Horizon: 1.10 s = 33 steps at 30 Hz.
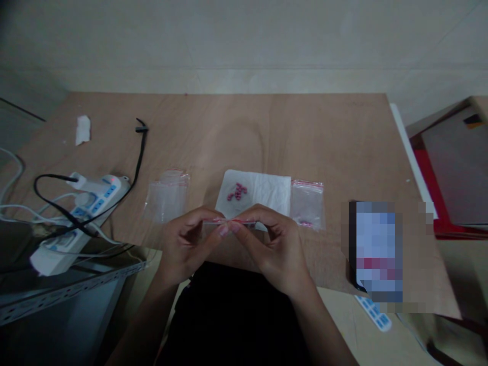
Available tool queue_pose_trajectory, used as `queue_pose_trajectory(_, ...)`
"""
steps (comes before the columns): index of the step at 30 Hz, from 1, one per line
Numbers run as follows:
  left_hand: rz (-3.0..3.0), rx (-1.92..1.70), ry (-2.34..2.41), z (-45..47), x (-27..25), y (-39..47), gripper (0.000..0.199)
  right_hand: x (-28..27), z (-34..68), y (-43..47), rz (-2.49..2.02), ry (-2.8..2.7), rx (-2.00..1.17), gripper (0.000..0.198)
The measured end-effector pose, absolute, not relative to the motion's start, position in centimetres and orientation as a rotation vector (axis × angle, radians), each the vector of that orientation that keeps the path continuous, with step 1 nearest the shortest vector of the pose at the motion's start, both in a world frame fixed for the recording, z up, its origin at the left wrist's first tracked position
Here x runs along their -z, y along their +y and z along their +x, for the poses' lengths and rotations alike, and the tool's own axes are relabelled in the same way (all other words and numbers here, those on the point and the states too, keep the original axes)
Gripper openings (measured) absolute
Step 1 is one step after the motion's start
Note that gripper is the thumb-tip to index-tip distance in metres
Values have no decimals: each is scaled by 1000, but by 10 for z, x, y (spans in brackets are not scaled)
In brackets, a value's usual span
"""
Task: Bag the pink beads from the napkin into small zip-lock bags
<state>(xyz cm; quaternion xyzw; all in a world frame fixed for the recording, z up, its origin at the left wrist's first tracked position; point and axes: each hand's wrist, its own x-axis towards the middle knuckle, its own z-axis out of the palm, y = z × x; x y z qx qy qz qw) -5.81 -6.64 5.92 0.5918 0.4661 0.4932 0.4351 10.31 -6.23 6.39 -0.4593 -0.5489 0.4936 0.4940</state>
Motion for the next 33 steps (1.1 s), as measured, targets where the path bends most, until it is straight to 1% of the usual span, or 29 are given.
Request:
queue_pose_trajectory(4, 1478, -1183, 1194, -60, -57, -68, 4, -66, 105, -64, -1121, -1366, -1223, 6)
queue_pose_trajectory(10, 1419, -1242, 1181, -63, -54, -69, 5, -65, 104, -62, -1069, -1422, -1232, 10)
queue_pose_trajectory(15, 1498, -1241, 1245, -59, -57, -69, 7, -56, 105, -65, -1100, -1375, -1243, 9)
queue_pose_trajectory(18, 1556, -1215, 1315, -55, -58, -68, 12, -55, 110, -68, -1122, -1420, -1199, 12)
queue_pose_trajectory(23, 1571, -1108, 1371, -57, -58, -64, 19, -62, 123, -72, -1160, -1580, -1075, 22)
queue_pose_trajectory(26, 1578, -1060, 1273, -63, -60, -61, 15, -68, 128, -72, -1200, -1638, -1019, 25)
queue_pose_trajectory(28, 1589, -1019, 1201, -67, -63, -60, 13, -70, 129, -72, -1228, -1660, -1001, 25)
queue_pose_trajectory(31, 1632, -1000, 1214, -73, -64, -59, 14, -72, 129, -73, -1256, -1658, -1002, 23)
queue_pose_trajectory(33, 1689, -1067, 1291, -80, -59, -57, 21, -72, 130, -72, -1305, -1579, -960, 19)
